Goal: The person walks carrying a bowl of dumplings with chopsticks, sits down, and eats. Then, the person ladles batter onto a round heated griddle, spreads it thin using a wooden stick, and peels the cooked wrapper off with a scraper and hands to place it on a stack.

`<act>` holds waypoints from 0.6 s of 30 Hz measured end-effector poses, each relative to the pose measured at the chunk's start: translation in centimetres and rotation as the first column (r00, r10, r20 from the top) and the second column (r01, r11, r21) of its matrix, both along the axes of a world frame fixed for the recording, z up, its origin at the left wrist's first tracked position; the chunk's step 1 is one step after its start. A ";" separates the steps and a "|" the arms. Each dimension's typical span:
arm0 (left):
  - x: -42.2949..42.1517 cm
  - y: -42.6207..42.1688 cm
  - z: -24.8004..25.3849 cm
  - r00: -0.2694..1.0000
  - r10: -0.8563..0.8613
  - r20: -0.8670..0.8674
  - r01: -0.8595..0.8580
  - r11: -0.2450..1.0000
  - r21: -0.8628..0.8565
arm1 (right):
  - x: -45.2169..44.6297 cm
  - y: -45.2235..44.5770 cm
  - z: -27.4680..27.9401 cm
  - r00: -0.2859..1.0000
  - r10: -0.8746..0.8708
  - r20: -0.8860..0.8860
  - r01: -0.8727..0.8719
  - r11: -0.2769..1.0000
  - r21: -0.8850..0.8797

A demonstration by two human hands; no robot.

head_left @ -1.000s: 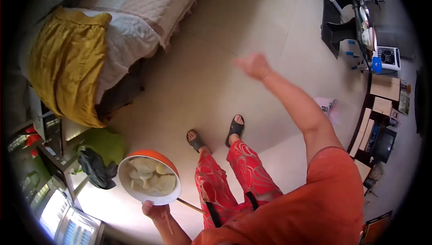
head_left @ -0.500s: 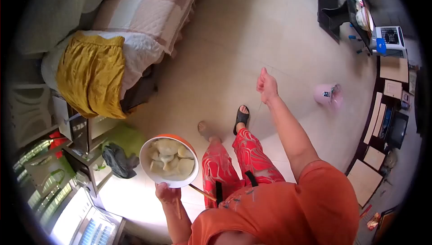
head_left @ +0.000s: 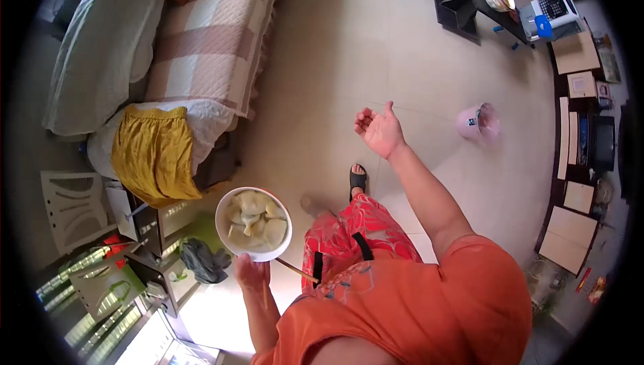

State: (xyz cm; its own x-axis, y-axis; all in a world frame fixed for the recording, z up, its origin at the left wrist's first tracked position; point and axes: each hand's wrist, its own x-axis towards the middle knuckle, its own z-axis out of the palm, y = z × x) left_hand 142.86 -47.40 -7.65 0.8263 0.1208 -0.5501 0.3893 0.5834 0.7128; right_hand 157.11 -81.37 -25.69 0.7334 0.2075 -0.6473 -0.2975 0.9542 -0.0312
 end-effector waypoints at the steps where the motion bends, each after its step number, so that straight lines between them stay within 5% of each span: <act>1: -0.2 -0.4 0.4 1.000 -0.014 0.010 0.015 1.000 -0.017 | -0.4 -0.5 0.6 1.000 -0.018 0.011 0.018 1.000 -0.017; 18: 2.1 -9.7 4.5 0.994 -0.090 -0.056 0.086 0.993 -0.075 | -4.4 -10.6 7.3 0.956 0.040 0.291 -0.023 0.998 -0.060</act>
